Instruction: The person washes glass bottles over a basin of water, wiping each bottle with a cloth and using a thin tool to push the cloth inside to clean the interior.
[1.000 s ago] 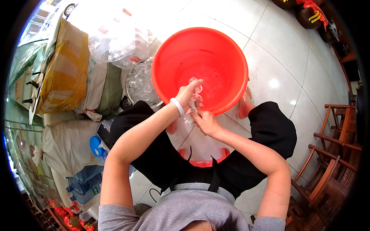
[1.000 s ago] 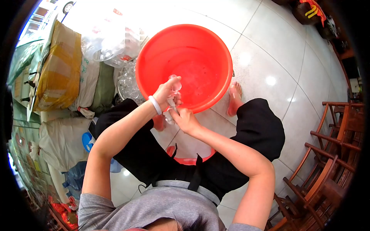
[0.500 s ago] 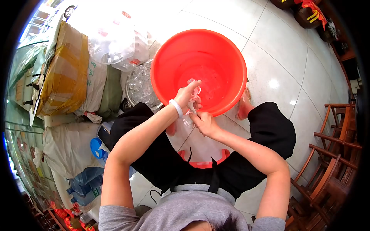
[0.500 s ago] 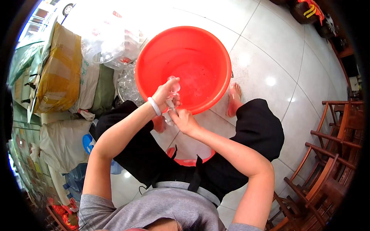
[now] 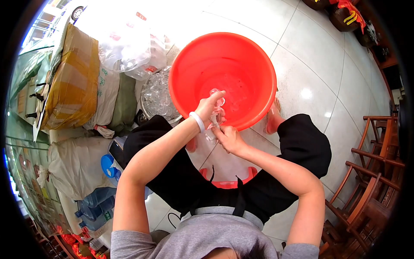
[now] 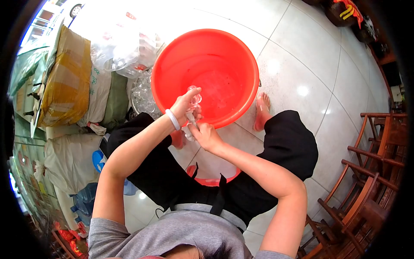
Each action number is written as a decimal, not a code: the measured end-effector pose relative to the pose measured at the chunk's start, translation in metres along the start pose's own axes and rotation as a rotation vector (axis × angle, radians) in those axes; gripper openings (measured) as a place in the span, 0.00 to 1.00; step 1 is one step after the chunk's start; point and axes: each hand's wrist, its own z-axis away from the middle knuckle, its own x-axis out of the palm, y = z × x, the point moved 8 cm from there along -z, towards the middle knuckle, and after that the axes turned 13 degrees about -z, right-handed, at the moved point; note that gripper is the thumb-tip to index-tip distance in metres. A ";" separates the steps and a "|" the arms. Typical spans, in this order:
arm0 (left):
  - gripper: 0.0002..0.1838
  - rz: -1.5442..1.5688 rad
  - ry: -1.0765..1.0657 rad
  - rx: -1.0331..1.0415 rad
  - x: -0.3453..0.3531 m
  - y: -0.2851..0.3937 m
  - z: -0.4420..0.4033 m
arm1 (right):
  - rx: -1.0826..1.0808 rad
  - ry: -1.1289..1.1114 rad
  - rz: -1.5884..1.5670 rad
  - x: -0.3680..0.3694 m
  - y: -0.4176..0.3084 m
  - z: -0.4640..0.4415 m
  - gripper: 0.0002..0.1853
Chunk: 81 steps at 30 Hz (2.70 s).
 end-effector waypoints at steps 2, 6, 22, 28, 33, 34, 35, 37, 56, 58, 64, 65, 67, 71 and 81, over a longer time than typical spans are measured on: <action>0.19 0.000 0.004 0.001 0.000 -0.001 -0.001 | -0.003 0.001 0.003 0.000 0.001 0.000 0.23; 0.19 -0.001 -0.007 -0.009 0.001 -0.003 -0.002 | 0.008 0.005 0.008 0.000 0.007 0.000 0.24; 0.21 -0.030 -0.002 -0.038 0.002 -0.010 -0.003 | 0.000 0.016 0.002 0.001 0.014 0.000 0.24; 0.21 -0.019 -0.005 -0.031 0.002 -0.010 -0.004 | -0.007 0.019 0.002 0.002 0.016 -0.001 0.24; 0.21 -0.034 0.000 -0.035 0.003 -0.008 -0.001 | -0.007 0.017 0.006 0.002 0.016 -0.002 0.24; 0.21 -0.034 0.003 -0.033 0.002 -0.008 -0.002 | -0.008 0.017 0.005 0.002 0.015 -0.002 0.24; 0.21 -0.034 0.003 -0.033 0.002 -0.010 -0.004 | -0.003 0.016 0.002 0.002 0.014 -0.001 0.24; 0.20 -0.014 0.006 -0.012 0.001 -0.012 -0.010 | 0.000 0.015 -0.002 0.002 0.015 -0.001 0.24; 0.19 -0.025 -0.009 -0.026 0.002 -0.011 -0.006 | -0.009 0.018 0.004 0.002 0.016 -0.002 0.24; 0.19 -0.018 0.004 -0.022 0.001 -0.011 -0.008 | -0.002 0.020 0.010 0.002 0.017 -0.002 0.25; 0.20 -0.025 0.009 -0.027 0.001 -0.012 -0.007 | -0.016 0.025 -0.001 0.002 0.019 -0.003 0.25; 0.20 -0.025 0.009 -0.028 0.001 -0.011 -0.006 | 0.007 0.020 0.000 0.002 0.020 -0.002 0.25; 0.22 -0.068 0.010 -0.038 0.002 -0.012 -0.004 | 0.032 0.016 0.000 0.002 0.021 -0.002 0.24; 0.23 -0.093 0.016 -0.042 0.003 -0.012 -0.003 | -0.015 0.020 0.015 0.002 0.021 -0.001 0.24; 0.20 -0.086 0.023 -0.059 0.005 -0.016 -0.005 | 0.037 0.004 -0.008 0.002 0.027 0.000 0.23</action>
